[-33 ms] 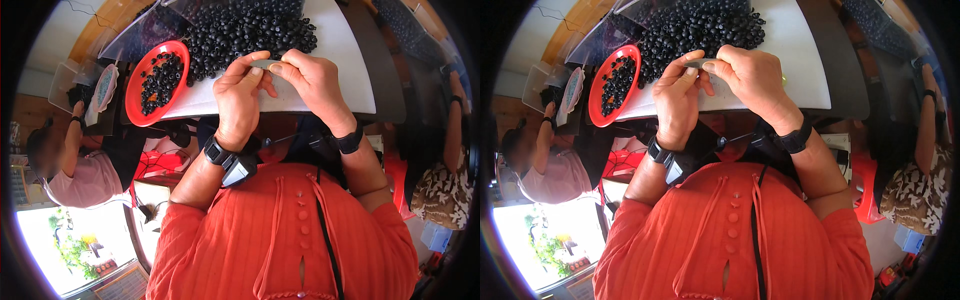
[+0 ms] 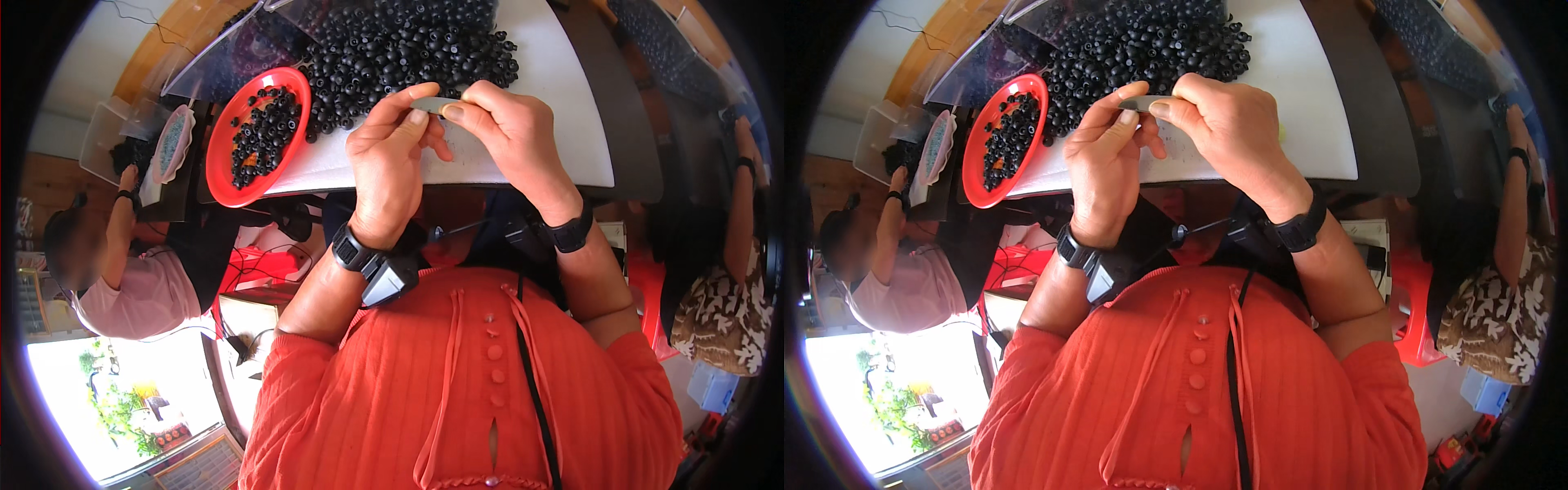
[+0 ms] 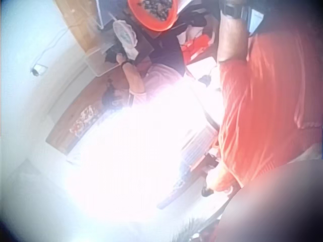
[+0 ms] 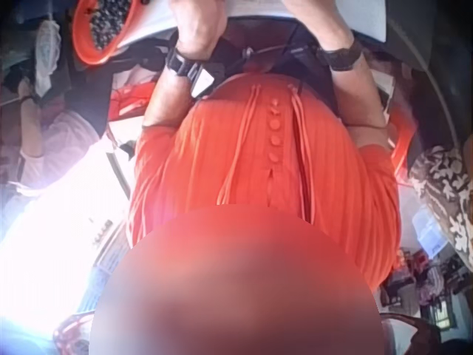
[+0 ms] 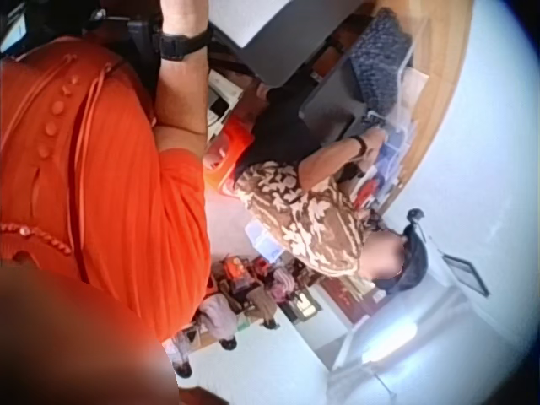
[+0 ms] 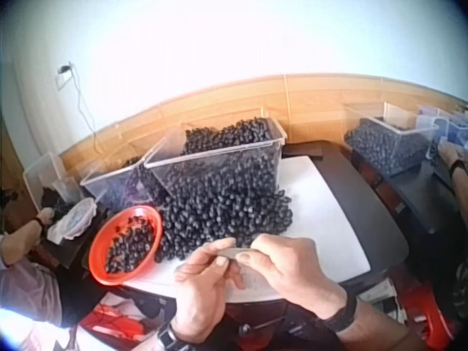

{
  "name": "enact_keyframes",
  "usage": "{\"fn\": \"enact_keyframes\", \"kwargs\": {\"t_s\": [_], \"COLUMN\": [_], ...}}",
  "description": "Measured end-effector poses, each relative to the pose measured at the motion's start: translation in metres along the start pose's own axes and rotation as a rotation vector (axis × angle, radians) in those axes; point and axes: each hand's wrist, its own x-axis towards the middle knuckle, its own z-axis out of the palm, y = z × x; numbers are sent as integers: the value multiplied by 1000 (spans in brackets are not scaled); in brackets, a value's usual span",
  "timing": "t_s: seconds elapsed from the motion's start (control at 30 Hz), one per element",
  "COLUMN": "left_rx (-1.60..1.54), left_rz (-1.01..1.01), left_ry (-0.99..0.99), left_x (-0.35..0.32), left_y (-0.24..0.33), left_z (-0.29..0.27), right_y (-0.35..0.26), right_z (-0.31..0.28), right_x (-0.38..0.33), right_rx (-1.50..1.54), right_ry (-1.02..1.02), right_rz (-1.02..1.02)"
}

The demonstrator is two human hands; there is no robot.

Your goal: Sorting and inspecting small black round objects at a workbench using a small knife.

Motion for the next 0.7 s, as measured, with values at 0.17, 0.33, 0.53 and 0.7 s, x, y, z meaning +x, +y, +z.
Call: {"fn": "enact_keyframes", "kwargs": {"t_s": [0.17,0.33,0.53,0.7], "left_rx": [448,962,1421,1478], "left_rz": [256,430,671,658], "left_ry": [85,336,91,-165], "left_x": [10,28,31,30], "left_y": [49,101,74,24], "left_z": [-28,-104,-81,-39], "right_y": [4,-4,1,-3], "right_z": [-6,-10,-10,-11], "right_x": [-2,-1,-2,-2], "right_rx": [182,217,226,238], "right_ry": [148,186,181,193], "right_rz": [50,59,73,80]}}
